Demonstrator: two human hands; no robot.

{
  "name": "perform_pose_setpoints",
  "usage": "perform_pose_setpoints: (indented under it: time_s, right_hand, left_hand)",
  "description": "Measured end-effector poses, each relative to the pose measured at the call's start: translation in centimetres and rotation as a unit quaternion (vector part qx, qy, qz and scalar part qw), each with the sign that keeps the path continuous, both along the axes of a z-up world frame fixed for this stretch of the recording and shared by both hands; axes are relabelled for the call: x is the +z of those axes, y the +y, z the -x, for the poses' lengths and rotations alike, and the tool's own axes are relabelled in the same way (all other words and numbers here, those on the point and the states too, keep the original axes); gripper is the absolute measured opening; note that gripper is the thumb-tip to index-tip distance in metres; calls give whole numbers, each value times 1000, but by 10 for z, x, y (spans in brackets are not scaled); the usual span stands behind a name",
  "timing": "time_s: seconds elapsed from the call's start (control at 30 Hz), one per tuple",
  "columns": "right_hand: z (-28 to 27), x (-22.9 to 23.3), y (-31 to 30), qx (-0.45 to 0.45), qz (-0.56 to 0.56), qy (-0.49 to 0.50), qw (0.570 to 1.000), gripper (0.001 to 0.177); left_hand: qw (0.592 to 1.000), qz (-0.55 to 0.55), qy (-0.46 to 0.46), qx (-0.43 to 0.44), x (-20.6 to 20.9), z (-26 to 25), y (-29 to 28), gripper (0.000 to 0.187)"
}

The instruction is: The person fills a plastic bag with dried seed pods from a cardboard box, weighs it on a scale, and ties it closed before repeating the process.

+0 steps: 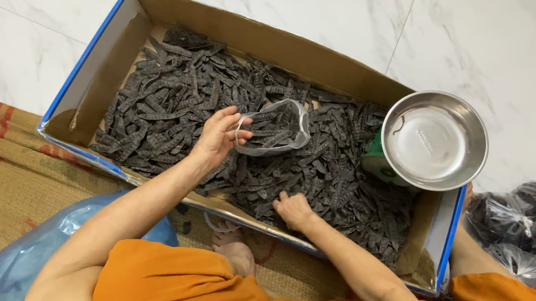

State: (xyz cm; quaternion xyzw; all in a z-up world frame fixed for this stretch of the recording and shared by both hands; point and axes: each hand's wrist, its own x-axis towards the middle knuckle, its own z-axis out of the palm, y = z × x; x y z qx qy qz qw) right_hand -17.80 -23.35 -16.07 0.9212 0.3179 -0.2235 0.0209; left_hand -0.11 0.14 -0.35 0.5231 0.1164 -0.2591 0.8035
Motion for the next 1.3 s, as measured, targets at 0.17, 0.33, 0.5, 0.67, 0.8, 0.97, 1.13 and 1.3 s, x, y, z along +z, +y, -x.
perform_pose_setpoints:
  time_s: [0.17, 0.33, 0.5, 0.67, 0.8, 0.97, 1.13, 1.3]
  right_hand:
    - [12, -28, -27, 34, 91, -12, 995, 13]
    - [15, -24, -50, 7, 30, -23, 999, 12]
    - [-27, 14, -76, -213, -139, -70, 965, 12]
    - [-69, 137, -64, -385, -381, 96, 835, 28]
    - [-92, 208, -32, -323, -604, 75, 725, 20]
    - [-135, 211, 15, -271, -509, -48, 815, 22]
    - [-163, 154, 27, -157, -344, -156, 913, 31]
    - [-172, 114, 19, -157, -229, -140, 950, 39]
  left_hand:
    - [1000, 5, 8, 7, 2, 1, 4, 72]
    - [1000, 2, 8, 10, -1, 0, 4, 73]
    - [999, 43, -9, 2, -8, -5, 5, 74]
    - [999, 40, -16, 1, -4, -4, 9, 77]
    - [998, 52, -17, 4, 8, -1, 8, 80]
    - [999, 50, -17, 7, 8, 0, 9, 80]
    - [998, 57, -12, 15, -5, -1, 12, 79]
    - [998, 63, -14, 22, -8, -4, 12, 77]
